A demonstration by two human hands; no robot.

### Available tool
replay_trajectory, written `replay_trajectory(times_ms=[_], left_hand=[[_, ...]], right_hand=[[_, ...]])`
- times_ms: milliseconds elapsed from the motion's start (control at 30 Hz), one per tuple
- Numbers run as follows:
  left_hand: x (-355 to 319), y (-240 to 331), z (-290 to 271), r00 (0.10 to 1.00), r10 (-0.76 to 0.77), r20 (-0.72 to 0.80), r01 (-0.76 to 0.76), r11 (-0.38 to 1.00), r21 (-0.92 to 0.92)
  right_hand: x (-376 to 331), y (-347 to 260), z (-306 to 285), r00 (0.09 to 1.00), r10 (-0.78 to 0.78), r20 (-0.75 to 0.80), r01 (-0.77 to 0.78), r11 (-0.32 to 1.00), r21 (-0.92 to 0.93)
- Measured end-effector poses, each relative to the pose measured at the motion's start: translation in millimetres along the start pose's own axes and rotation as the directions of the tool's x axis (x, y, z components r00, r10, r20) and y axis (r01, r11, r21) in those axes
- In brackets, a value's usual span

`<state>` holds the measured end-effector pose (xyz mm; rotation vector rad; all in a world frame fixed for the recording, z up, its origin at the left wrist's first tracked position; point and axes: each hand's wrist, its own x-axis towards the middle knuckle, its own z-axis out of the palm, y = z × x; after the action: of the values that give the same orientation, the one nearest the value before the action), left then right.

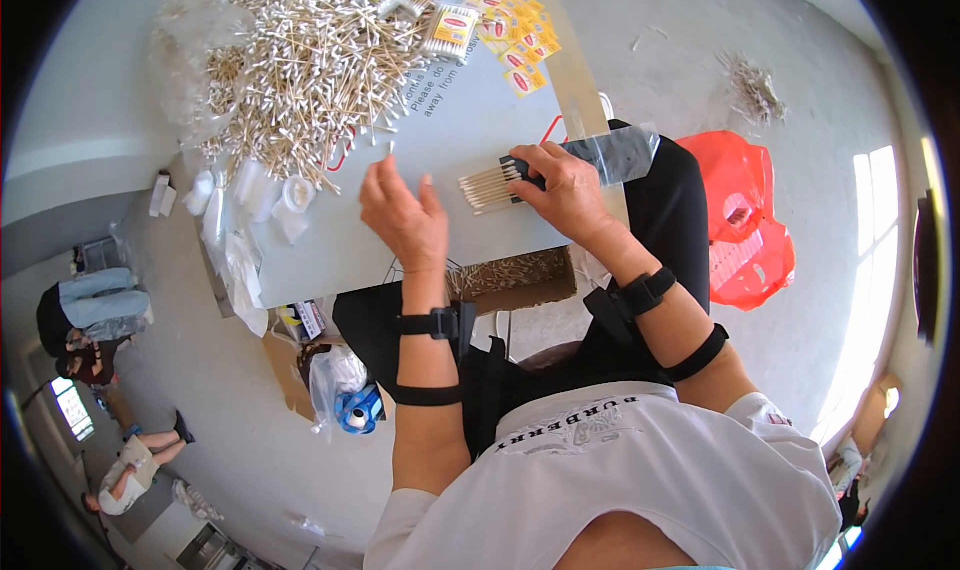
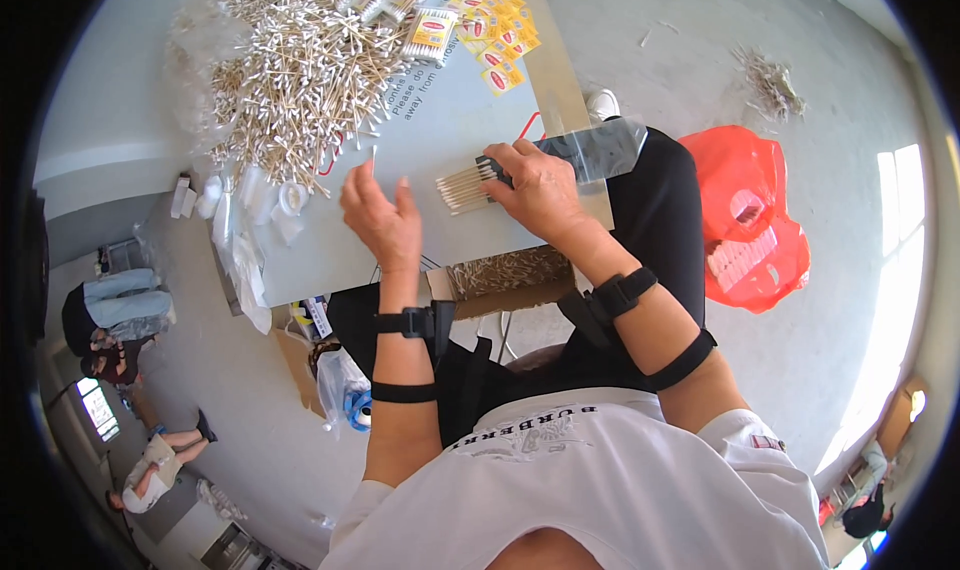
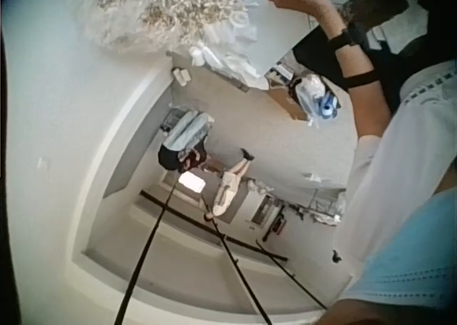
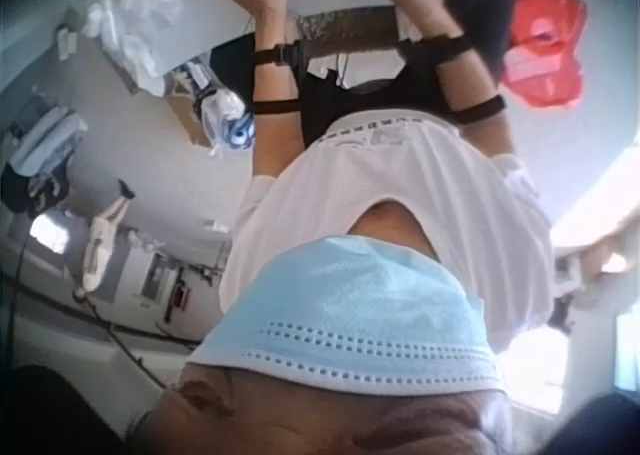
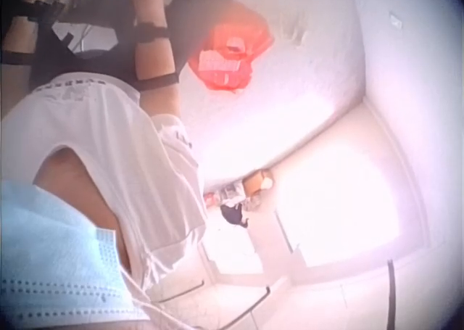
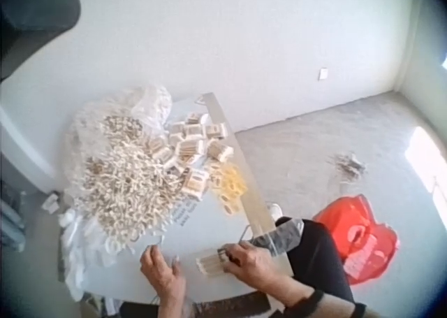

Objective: Sorting small white rods (cotton swabs) and inserting them into packaging slots.

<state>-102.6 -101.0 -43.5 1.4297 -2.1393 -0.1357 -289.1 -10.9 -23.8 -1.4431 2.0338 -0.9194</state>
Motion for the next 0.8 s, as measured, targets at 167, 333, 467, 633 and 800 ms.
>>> replay_trajectory(times_ms=[167, 333, 467, 633, 800], left_hand=[[19.8, -43.2, -1.4, 0.991, -0.135, 0.018, 0.131, 0.984, 0.124], [11.5, -27.0, 6.0, 0.998, -0.007, 0.066, 0.008, 1.0, -0.018], [7.2, -15.6, 6.8, 0.996, 0.046, 0.074, -0.044, 0.999, -0.025], [10.4, -19.6, 8.0, 0.996, 0.077, 0.048, -0.072, 0.992, -0.104], [14.0, -9.5, 14.4, 0.984, 0.125, 0.126, -0.101, 0.978, -0.184]], right_hand=[[39.2, -15.5, 19.2, 0.995, -0.1, -0.009, 0.101, 0.992, 0.069], [98.9, -51.2, 62.4, 0.947, -0.321, -0.011, 0.321, 0.947, 0.036], [125.4, -66.2, 95.3, 0.938, -0.335, 0.085, 0.345, 0.926, -0.155], [129.1, -62.9, 103.0, 0.936, -0.331, 0.119, 0.351, 0.899, -0.261], [120.8, -33.7, 64.3, 0.883, -0.426, 0.2, 0.465, 0.851, -0.242]])
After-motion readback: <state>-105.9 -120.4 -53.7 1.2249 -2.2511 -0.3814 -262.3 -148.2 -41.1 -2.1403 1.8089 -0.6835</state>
